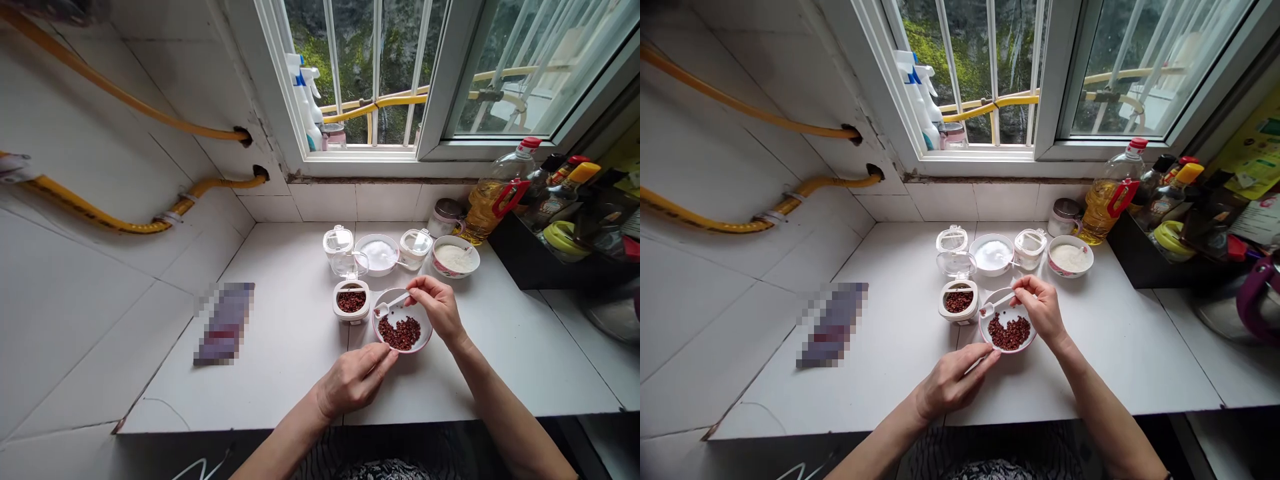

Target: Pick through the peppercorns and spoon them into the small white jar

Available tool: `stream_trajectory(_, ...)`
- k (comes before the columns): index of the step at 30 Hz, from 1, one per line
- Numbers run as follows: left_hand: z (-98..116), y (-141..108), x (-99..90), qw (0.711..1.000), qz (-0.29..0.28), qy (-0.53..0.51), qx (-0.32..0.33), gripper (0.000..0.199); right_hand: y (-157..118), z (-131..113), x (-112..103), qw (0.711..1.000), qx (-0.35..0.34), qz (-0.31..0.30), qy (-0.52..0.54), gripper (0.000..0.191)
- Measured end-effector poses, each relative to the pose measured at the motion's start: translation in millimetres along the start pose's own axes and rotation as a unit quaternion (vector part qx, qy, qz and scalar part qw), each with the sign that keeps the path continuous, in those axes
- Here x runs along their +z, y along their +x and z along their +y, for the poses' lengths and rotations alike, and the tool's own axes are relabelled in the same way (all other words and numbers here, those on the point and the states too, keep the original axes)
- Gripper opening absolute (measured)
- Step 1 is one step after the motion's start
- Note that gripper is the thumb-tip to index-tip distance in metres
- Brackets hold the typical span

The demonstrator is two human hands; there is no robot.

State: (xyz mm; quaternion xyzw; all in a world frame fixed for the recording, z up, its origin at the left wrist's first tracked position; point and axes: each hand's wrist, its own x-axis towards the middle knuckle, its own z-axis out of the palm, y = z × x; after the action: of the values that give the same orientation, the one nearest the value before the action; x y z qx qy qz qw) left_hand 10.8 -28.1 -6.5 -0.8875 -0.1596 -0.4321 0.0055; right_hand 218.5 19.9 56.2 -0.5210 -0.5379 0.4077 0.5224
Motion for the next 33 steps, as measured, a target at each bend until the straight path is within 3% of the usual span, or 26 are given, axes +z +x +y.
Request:
stream_trajectory(2, 0.0, 0.8, 0.5, 1.0, 0.003, 0.0, -0.003, 0.037, -0.8, -3.9, 6.9, 0.999, -0.039, 0.008, -0.01, 0.011)
stream_trajectory(5, 0.1, 1.7, 0.3, 1.0, 0.002, 0.005, -0.003, 0.038, -2.9, -7.2, 18.0, 0.981, -0.173, 0.014, -0.09, 0.005)
stream_trajectory(8, 0.1, 2.2, -0.3, 1.0, -0.005, 0.004, 0.0, 0.039, -5.0, -7.3, 23.9, 0.924, -0.334, -0.024, -0.182, 0.015)
stream_trajectory(10, 0.1, 2.6, -0.5, 1.0, -0.004, 0.004, 0.0, 0.041, -6.5, -7.9, 22.7, 0.894, -0.39, -0.051, -0.214, 0.021)
stream_trajectory(12, -0.1, 3.1, -0.5, 1.0, -0.003, 0.005, -0.001, 0.04, -7.7, -9.5, 17.2, 0.891, -0.391, -0.051, -0.224, 0.021)
stream_trajectory(16, -0.4, 4.2, 0.2, 1.0, 0.007, 0.006, 0.004, 0.034, -5.9, -9.5, -2.1, 0.919, -0.315, 0.009, -0.238, 0.014)
stream_trajectory(20, -0.6, 3.1, 0.9, 1.0, 0.008, 0.013, 0.007, 0.035, 1.2, 1.2, -17.8, 0.91, -0.279, -0.006, -0.306, 0.014)
stream_trajectory(24, -0.8, 0.6, 1.3, 1.0, -0.004, 0.021, 0.008, 0.039, 2.7, 11.3, -17.2, 0.887, -0.283, -0.043, -0.362, 0.016)
stream_trajectory(28, -0.8, 0.0, 0.9, 1.0, -0.003, 0.022, 0.011, 0.036, -1.5, 12.3, -9.7, 0.896, -0.276, -0.111, -0.331, 0.018)
stream_trajectory(33, -0.5, -1.3, 0.6, 0.999, -0.011, 0.034, 0.005, 0.039, -2.7, 9.7, -10.8, 0.914, -0.249, -0.086, -0.308, 0.017)
